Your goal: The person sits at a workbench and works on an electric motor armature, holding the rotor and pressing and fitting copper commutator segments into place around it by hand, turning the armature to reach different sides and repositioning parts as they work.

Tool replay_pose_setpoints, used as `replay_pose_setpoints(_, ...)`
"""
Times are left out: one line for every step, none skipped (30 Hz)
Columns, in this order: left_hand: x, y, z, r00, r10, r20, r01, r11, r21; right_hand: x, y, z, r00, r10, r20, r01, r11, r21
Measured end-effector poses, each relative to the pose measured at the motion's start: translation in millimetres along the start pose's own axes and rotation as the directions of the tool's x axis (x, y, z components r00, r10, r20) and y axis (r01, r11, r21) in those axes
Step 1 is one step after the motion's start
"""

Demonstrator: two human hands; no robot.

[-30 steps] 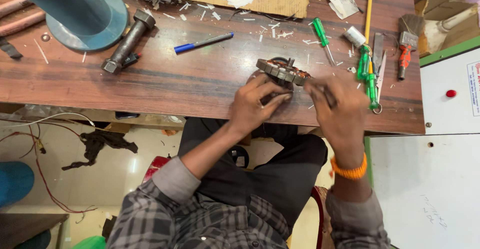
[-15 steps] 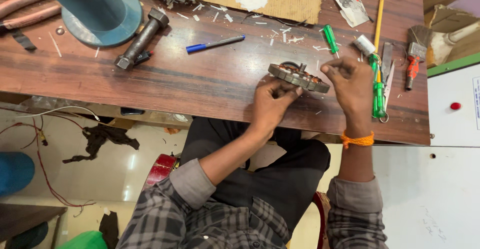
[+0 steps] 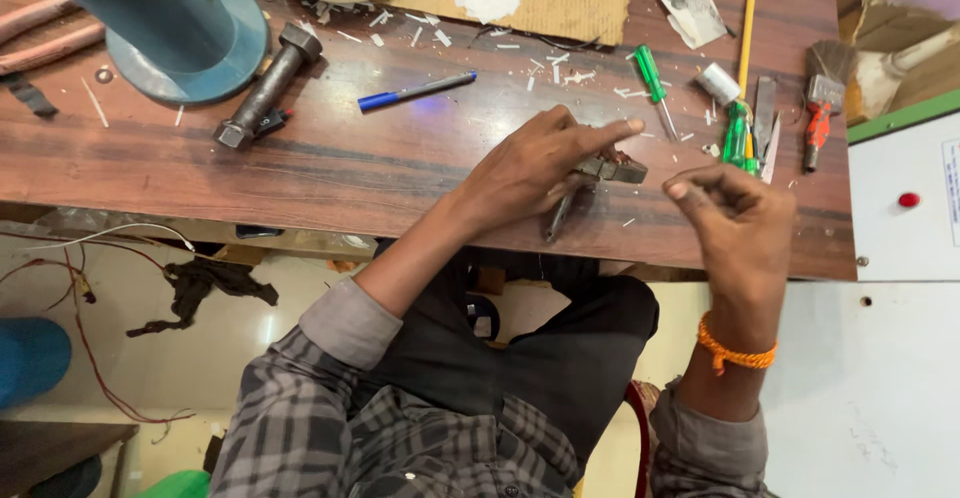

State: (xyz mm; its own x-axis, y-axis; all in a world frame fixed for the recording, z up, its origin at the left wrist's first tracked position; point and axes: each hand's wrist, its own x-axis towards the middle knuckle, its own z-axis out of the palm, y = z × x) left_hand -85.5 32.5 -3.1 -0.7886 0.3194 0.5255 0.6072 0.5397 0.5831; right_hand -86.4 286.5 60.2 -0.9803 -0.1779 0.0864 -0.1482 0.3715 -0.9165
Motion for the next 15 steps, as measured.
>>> replay_pose_setpoints(-1, -1, 2, 0.999, 0.02, -0.025, -0.02, 1.0, -0.012, -6, -1, 4, 0.999, -0.031, 0.02, 0.032, 0.999, -0.043)
replay_pose_setpoints(-2, -2, 3, 0.998, 0.038, -0.054, -0.039, 0.999, -0.023, -12, -1, 10, 0.996, -0.087, 0.02, 0.089, 0.98, -0.177)
replay_pose_setpoints(-3, -2, 3, 0.995, 0.055, -0.085, -0.057, 0.998, -0.031, -18, 1, 17, 0.989, -0.143, 0.032, 0.146, 0.941, -0.307)
replay_pose_setpoints(-3, -2, 3, 0.996, 0.045, -0.076, -0.048, 0.998, -0.039, -22, 3, 23, 0.978, -0.201, 0.053, 0.204, 0.88, -0.429)
replay_pose_setpoints(-3, -3, 3, 0.997, 0.037, -0.07, -0.04, 0.998, -0.043, -25, 7, 29, 0.948, -0.301, 0.104, 0.314, 0.829, -0.463)
replay_pose_setpoints(-2, -4, 2, 0.997, 0.032, -0.066, -0.035, 0.998, -0.047, -27, 12, 38, 0.904, -0.397, 0.159, 0.421, 0.763, -0.49)
replay_pose_setpoints(-2, -4, 2, 0.993, 0.1, -0.065, -0.096, 0.993, 0.072, -28, 18, 46, 0.849, -0.483, 0.215, 0.52, 0.686, -0.51)
replay_pose_setpoints(-3, -4, 1, 0.984, 0.168, -0.055, -0.155, 0.97, 0.189, -29, 25, 53, 0.846, -0.493, 0.205, 0.52, 0.675, -0.523)
replay_pose_setpoints(-3, -3, 0, 0.971, 0.234, -0.037, -0.213, 0.93, 0.3, -29, 31, 59, 0.843, -0.502, 0.193, 0.519, 0.665, -0.537)
replay_pose_setpoints(-5, -2, -1, 0.954, 0.296, -0.044, -0.263, 0.899, 0.35, -29, 36, 63, 0.84, -0.511, 0.181, 0.517, 0.654, -0.553)
replay_pose_setpoints(-8, -1, -2, 0.934, 0.355, -0.048, -0.308, 0.863, 0.401, -30, 41, 66, 0.848, -0.499, 0.179, 0.506, 0.663, -0.552)
replay_pose_setpoints(-12, 2, -3, 0.91, 0.412, -0.048, -0.349, 0.822, 0.449, -32, 44, 70, 0.856, -0.486, 0.176, 0.495, 0.672, -0.551)
replay_pose_setpoints(-15, 3, -4, 0.898, 0.436, -0.064, -0.367, 0.821, 0.437, -35, 45, 71, 0.863, -0.474, 0.175, 0.485, 0.681, -0.548)
replay_pose_setpoints(-17, 5, -5, 0.884, 0.46, -0.08, -0.387, 0.818, 0.426, -37, 44, 72, 0.859, -0.487, 0.161, 0.498, 0.719, -0.485)
replay_pose_setpoints(-20, 5, -7, 0.871, 0.481, -0.096, -0.404, 0.815, 0.416, -41, 40, 71, 0.855, -0.498, 0.146, 0.51, 0.752, -0.417)
